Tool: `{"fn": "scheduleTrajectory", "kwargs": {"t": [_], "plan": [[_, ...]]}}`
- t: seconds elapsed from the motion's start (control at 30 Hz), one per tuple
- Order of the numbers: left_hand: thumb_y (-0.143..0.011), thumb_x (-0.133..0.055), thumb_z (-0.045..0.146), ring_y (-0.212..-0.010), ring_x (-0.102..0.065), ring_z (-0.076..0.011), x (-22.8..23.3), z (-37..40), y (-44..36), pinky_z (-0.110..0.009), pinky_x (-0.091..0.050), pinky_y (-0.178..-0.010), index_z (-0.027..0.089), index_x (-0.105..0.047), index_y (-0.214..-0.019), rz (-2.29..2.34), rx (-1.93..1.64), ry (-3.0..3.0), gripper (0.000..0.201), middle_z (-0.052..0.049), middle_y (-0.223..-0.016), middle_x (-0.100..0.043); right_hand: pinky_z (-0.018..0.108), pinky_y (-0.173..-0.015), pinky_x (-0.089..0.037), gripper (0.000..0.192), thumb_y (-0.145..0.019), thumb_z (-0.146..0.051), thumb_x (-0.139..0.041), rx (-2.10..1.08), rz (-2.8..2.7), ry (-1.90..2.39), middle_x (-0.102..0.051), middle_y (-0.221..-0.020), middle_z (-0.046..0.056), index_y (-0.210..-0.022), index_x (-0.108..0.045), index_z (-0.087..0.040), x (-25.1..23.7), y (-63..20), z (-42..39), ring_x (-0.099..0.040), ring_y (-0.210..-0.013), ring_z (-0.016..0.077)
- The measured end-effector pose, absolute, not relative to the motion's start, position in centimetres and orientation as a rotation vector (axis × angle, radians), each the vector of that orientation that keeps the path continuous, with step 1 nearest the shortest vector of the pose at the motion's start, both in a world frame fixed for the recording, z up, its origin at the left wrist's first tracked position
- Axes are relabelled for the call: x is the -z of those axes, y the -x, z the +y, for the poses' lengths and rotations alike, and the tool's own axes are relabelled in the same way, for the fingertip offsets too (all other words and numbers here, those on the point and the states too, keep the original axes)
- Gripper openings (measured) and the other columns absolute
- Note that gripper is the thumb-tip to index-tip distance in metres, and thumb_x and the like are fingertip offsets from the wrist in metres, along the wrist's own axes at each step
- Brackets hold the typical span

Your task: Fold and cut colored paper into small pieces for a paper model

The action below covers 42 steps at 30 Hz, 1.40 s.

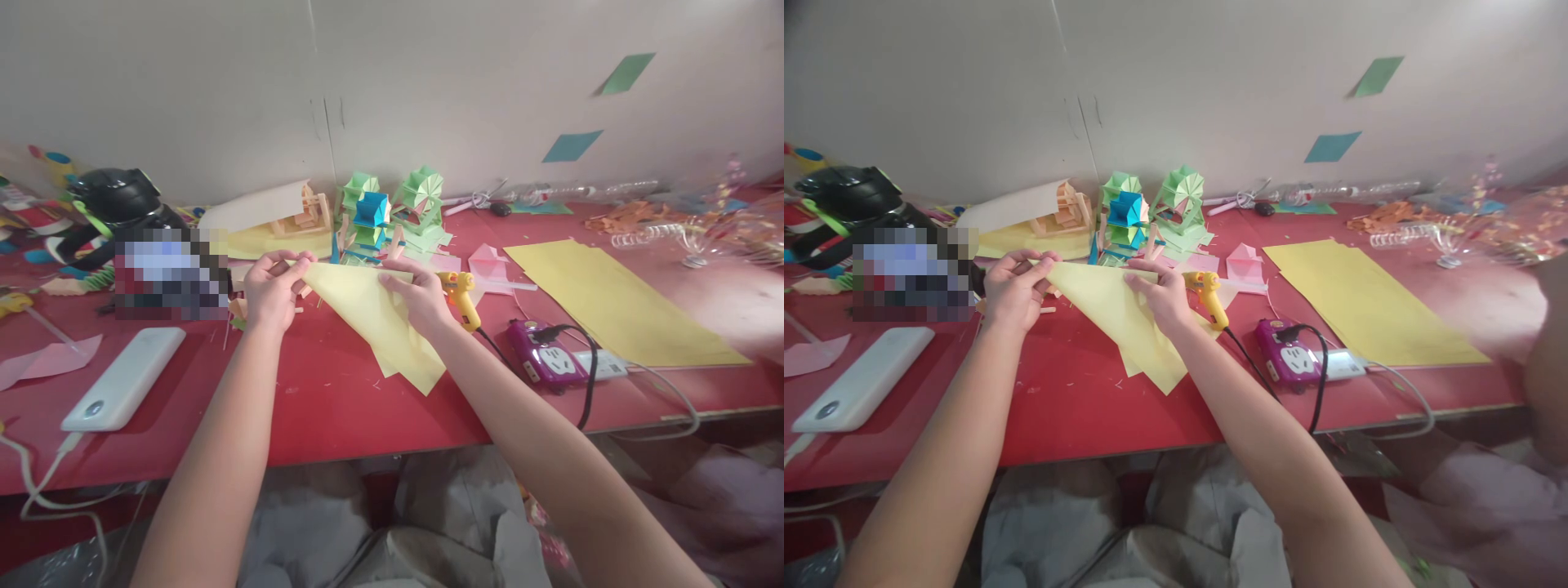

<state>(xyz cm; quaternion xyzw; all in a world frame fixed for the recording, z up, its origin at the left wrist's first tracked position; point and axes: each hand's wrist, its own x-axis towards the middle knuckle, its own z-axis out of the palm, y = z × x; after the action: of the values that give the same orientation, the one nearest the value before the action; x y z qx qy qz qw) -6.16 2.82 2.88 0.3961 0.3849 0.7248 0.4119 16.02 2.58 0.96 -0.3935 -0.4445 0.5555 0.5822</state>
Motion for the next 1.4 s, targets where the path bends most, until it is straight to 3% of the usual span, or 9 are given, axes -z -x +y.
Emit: {"fn": "scheduleTrajectory", "kwargs": {"t": [0.33,0.63,0.87,1.07,1.23,1.4], "plan": [[-0.058,-0.087,0.014,-0.076,-0.075,-0.0186,-2.88,2.77,6.17,-0.023,-0.056,-0.059,0.017,-0.064,-0.078,0.965,-1.813,-0.989,0.030,-0.005,-0.080,-0.077,0.038,-0.077,-0.056,0.036,-0.060,-0.034,-0.086,-1.289,-1.015,0.992,-0.076,-0.084,0.002,-0.094,-0.078,-0.023,-1.29,-16.04,2.30,-0.071,-0.081,0.0219],[-0.056,-0.089,0.015,-0.079,-0.075,-0.0208,-3.19,2.58,5.95,-0.024,-0.057,-0.059,0.016,-0.063,-0.077,1.005,-1.806,-0.976,0.033,-0.007,-0.081,-0.077,0.037,-0.073,-0.056,0.034,-0.057,-0.031,-0.086,-1.300,-0.961,1.024,-0.075,-0.078,0.002,-0.089,-0.079,-0.023,-1.47,-15.92,2.18,-0.070,-0.075,0.0215],[-0.058,-0.090,0.020,-0.084,-0.075,-0.0232,-3.16,2.70,6.47,-0.030,-0.061,-0.067,0.015,-0.064,-0.079,1.088,-1.776,-0.963,0.034,-0.009,-0.083,-0.077,0.041,-0.077,-0.057,0.038,-0.059,-0.035,-0.084,-1.280,-0.982,1.059,-0.077,-0.084,0.004,-0.094,-0.079,-0.022,-1.22,-16.08,2.29,-0.072,-0.081,0.0249],[-0.056,-0.090,0.021,-0.078,-0.075,-0.0224,-3.09,2.97,6.83,-0.030,-0.061,-0.062,0.016,-0.068,-0.081,1.109,-1.783,-0.938,0.034,-0.008,-0.081,-0.077,0.040,-0.074,-0.057,0.037,-0.059,-0.034,-0.086,-1.283,-0.983,1.055,-0.076,-0.081,0.003,-0.094,-0.079,-0.023,-1.05,-16.27,2.52,-0.071,-0.079,0.0240],[-0.058,-0.090,0.021,-0.084,-0.075,-0.0227,-3.03,2.93,6.81,-0.034,-0.063,-0.074,0.015,-0.069,-0.082,1.065,-1.773,-0.968,0.033,-0.009,-0.084,-0.077,0.043,-0.082,-0.057,0.037,-0.061,-0.035,-0.085,-1.277,-1.009,1.035,-0.077,-0.091,0.005,-0.095,-0.078,-0.023,-0.91,-16.51,2.63,-0.072,-0.088,0.0253],[-0.062,-0.088,0.021,-0.083,-0.075,-0.0209,-3.05,2.79,6.66,-0.032,-0.063,-0.074,0.016,-0.070,-0.084,1.043,-1.771,-0.995,0.029,-0.008,-0.085,-0.078,0.043,-0.094,-0.054,0.037,-0.063,-0.038,-0.087,-1.252,-1.120,0.974,-0.076,-0.108,0.004,-0.096,-0.078,-0.025,-1.29,-16.64,2.32,-0.070,-0.104,0.0254]]}}
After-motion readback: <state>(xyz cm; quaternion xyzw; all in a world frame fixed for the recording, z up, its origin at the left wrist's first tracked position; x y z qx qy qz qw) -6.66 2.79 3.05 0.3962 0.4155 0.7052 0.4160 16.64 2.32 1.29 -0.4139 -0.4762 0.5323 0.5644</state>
